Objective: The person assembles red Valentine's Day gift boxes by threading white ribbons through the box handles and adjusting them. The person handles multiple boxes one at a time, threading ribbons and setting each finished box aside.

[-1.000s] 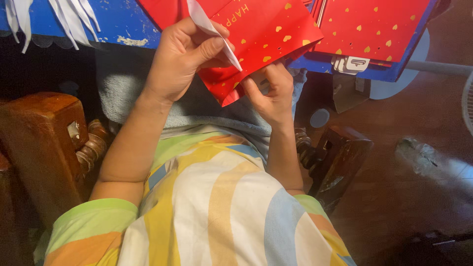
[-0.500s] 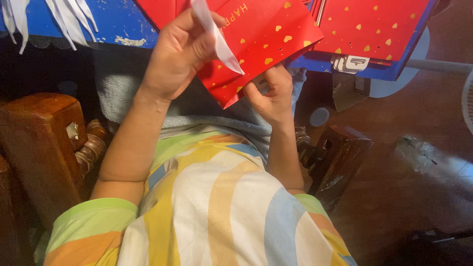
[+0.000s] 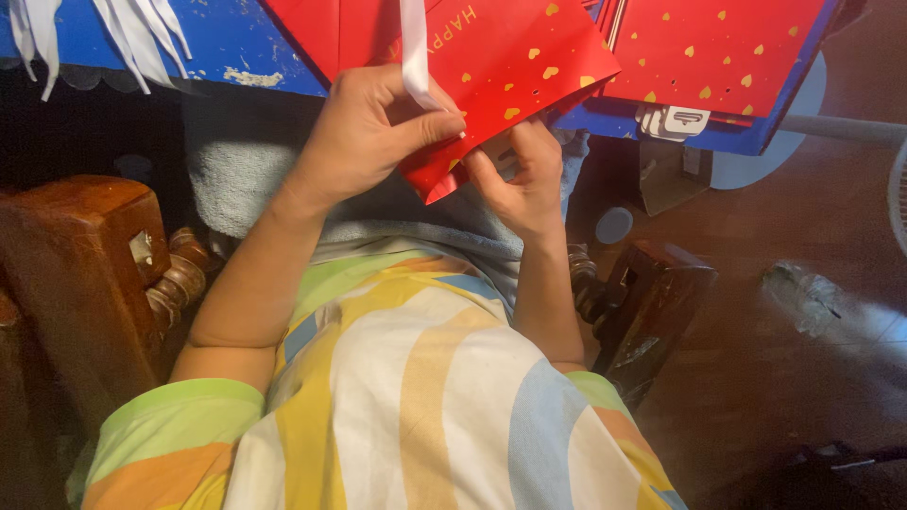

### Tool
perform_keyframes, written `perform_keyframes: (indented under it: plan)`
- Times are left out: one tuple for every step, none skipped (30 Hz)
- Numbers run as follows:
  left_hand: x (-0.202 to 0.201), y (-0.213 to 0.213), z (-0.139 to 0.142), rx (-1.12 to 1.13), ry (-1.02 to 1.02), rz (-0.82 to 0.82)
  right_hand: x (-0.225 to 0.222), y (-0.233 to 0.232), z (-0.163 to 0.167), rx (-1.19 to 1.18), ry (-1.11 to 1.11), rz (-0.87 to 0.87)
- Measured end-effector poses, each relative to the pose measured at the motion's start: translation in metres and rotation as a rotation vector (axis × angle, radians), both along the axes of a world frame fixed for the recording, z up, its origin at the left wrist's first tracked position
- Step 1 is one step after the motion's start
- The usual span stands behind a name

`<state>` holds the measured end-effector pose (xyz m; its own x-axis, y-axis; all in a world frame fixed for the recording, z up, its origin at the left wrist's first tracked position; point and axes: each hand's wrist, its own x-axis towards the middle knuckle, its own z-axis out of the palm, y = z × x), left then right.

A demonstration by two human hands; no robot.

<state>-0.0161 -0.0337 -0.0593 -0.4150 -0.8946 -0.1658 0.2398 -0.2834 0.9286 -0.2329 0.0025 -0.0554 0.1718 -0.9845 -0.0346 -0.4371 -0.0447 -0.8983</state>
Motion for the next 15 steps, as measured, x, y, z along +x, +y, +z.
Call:
perform_keyframes:
  plan:
    - [-0.001, 0.000, -0.003, 0.025, 0.053, 0.008, 0.000, 0.000, 0.000, -0.019, 0.004, 0.005]
    - [-0.001, 0.000, -0.006, 0.042, 0.116, 0.017, 0.000, 0.001, 0.000, -0.039, 0.007, 0.010]
    - [0.000, 0.000, -0.009, 0.059, 0.178, 0.027, -0.001, 0.001, 0.000, -0.060, 0.011, 0.015]
    - [0.001, -0.001, -0.011, 0.076, 0.241, 0.037, -0.001, 0.001, 0.000, -0.051, 0.016, 0.012]
    - [0.002, -0.001, -0.013, 0.071, 0.230, 0.049, -0.001, 0.001, 0.000, -0.042, 0.020, 0.010]
    - [0.004, -0.001, -0.014, 0.066, 0.220, 0.060, -0.001, 0.001, 0.000, -0.033, 0.025, 0.008]
    - [0.006, -0.002, -0.015, 0.061, 0.209, 0.072, -0.001, 0.001, 0.000, -0.037, 0.028, 0.009]
    - [0.008, -0.002, -0.015, 0.076, 0.224, 0.095, -0.001, 0.001, -0.001, -0.040, 0.030, 0.010]
    - [0.009, -0.003, -0.016, 0.091, 0.239, 0.119, -0.001, 0.001, -0.001, -0.042, 0.033, 0.012]
    - [0.011, -0.004, -0.015, 0.104, 0.254, 0.142, -0.001, 0.001, -0.001, -0.043, 0.040, 0.007]
    - [0.013, -0.006, -0.014, 0.144, 0.303, 0.155, 0.000, 0.001, -0.002, -0.044, 0.047, 0.001]
    - [0.015, -0.008, -0.013, 0.184, 0.352, 0.168, 0.000, 0.002, -0.002, -0.044, 0.054, -0.004]
    - [0.016, -0.009, -0.011, 0.224, 0.400, 0.180, 0.000, 0.002, -0.002, -0.048, 0.041, 0.000]
    - [0.016, -0.010, -0.008, 0.221, 0.415, 0.185, 0.000, 0.002, -0.002, -0.052, 0.028, 0.005]
    - [0.015, -0.010, -0.006, 0.218, 0.429, 0.189, 0.000, 0.002, -0.003, -0.057, 0.015, 0.010]
